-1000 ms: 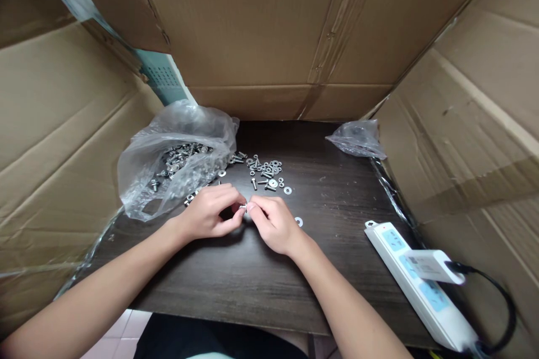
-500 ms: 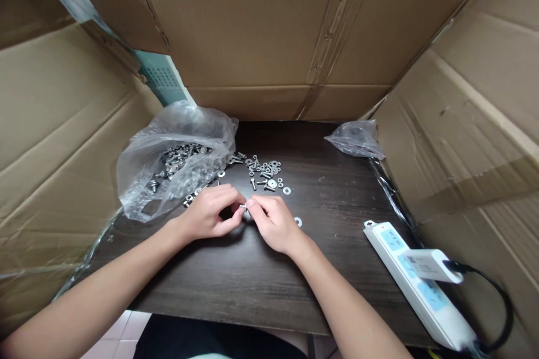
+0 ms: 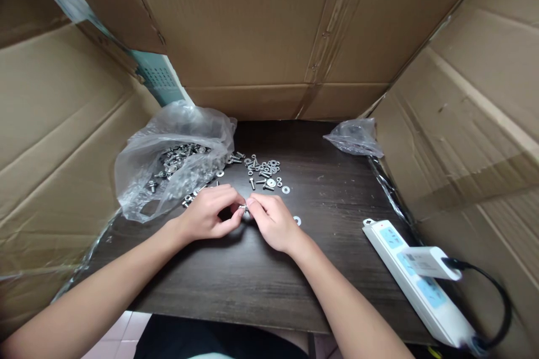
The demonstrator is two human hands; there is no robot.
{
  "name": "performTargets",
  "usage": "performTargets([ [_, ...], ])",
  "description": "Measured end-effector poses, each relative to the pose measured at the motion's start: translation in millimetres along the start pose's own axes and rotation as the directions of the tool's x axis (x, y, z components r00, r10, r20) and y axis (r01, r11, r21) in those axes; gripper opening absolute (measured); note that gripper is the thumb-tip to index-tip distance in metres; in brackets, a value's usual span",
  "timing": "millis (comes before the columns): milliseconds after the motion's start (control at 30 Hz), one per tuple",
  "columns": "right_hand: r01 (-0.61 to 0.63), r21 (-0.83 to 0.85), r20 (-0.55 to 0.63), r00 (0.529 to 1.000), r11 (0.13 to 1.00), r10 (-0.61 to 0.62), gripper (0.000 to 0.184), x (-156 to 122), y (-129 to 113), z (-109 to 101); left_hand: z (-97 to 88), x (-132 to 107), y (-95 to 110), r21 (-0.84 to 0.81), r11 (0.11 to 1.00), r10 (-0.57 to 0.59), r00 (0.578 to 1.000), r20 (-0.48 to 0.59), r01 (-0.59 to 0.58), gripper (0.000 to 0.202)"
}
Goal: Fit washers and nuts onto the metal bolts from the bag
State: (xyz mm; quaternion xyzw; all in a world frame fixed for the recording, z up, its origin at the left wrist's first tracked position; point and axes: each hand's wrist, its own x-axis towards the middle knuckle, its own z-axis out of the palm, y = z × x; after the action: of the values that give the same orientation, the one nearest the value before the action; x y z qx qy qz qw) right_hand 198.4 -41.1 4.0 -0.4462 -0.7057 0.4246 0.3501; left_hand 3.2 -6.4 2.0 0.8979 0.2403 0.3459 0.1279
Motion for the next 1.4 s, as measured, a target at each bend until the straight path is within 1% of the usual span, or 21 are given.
performTargets([
  [100, 0.011, 0.035, -0.029, 1.000, 0.999, -0.010, 0.031, -0.1, -2.1, -1.5, -1.2, 0.8, -1.3, 0.024, 1.000, 0.001, 1.000, -0.014, -0.001, 0.008],
  [200, 0.015, 0.052, -0.023, 1.000, 0.999, -0.013, 0.023, 0.1, -4.3, -1.5, -2.0, 1.1, -2.7, 0.035, 0.999, -0.002, 1.000, -0.012, 0.003, 0.008],
  [267, 0.010, 0.047, -0.023, 1.000, 0.999, -0.008, 0.025, 0.2, -4.7, -0.5, -2.1, 1.1, -2.5, 0.034, 0.999, 0.001, 1.000, -0.017, -0.001, 0.009],
  [467, -0.010, 0.008, -0.041, 0.999, 1.000, 0.010, 0.042, 0.6, -1.1, 2.1, -1.0, 0.3, 0.3, 0.027, 1.000, 0.010, 0.999, -0.052, -0.009, 0.010],
  [567, -0.031, 0.007, -0.062, 0.998, 0.999, 0.031, 0.045, 0.8, -0.1, 1.6, -0.6, 0.0, -0.2, 0.018, 1.000, -0.001, 0.998, -0.062, 0.002, 0.008],
  [633, -0.022, 0.007, -0.083, 0.996, 1.000, 0.023, 0.043, 0.8, -0.8, 0.3, -0.6, 0.2, -1.1, 0.014, 1.000, -0.008, 0.998, -0.069, 0.009, 0.008],
  [733, 0.011, 0.010, -0.118, 0.993, 1.000, -0.009, 0.033, 0.8, -2.5, -1.5, -0.8, 0.5, -2.0, 0.020, 1.000, -0.014, 0.997, -0.076, 0.015, 0.008],
  [833, 0.015, 0.014, -0.103, 0.995, 1.000, -0.013, 0.023, 1.1, -2.5, -1.5, -0.9, 0.1, -1.9, 0.025, 1.000, -0.012, 0.997, -0.078, 0.014, 0.008],
  [900, -0.003, 0.025, -0.080, 0.997, 1.000, 0.005, 0.024, 1.5, -0.7, -0.1, -0.8, -0.2, -1.2, 0.027, 1.000, -0.005, 0.997, -0.074, 0.006, 0.007],
  [1033, -0.052, 0.039, -0.054, 0.997, 0.998, 0.054, 0.041, 2.0, 3.5, 2.7, -0.6, -0.2, 0.2, 0.019, 1.000, 0.011, 0.998, -0.062, -0.010, 0.008],
  [1100, -0.054, 0.049, -0.057, 0.997, 0.997, 0.056, 0.045, 2.1, 3.5, 2.7, -0.8, 0.1, 0.3, 0.019, 1.000, 0.013, 0.998, -0.062, -0.012, 0.009],
  [1167, -0.043, 0.060, -0.076, 0.996, 0.997, 0.047, 0.041, 2.1, 1.9, 1.6, -1.0, 0.1, -0.2, 0.022, 1.000, 0.009, 0.998, -0.067, -0.008, 0.009],
  [1300, -0.039, 0.069, -0.087, 0.995, 0.997, 0.045, 0.024, 1.5, -1.4, -1.1, -1.0, -0.7, -1.3, 0.027, 1.000, -0.002, 0.998, -0.068, 0.004, 0.010],
  [1333, -0.042, 0.066, -0.076, 0.996, 0.997, 0.047, 0.024, 1.4, -1.4, -1.3, -0.9, -1.0, -1.3, 0.026, 1.000, -0.001, 0.998, -0.065, 0.003, 0.011],
  [1400, -0.047, 0.049, -0.052, 0.997, 0.998, 0.049, 0.029, 1.3, -0.2, -0.9, -0.6, -1.3, -0.9, 0.021, 1.000, -0.001, 0.998, -0.056, 0.002, 0.010],
])
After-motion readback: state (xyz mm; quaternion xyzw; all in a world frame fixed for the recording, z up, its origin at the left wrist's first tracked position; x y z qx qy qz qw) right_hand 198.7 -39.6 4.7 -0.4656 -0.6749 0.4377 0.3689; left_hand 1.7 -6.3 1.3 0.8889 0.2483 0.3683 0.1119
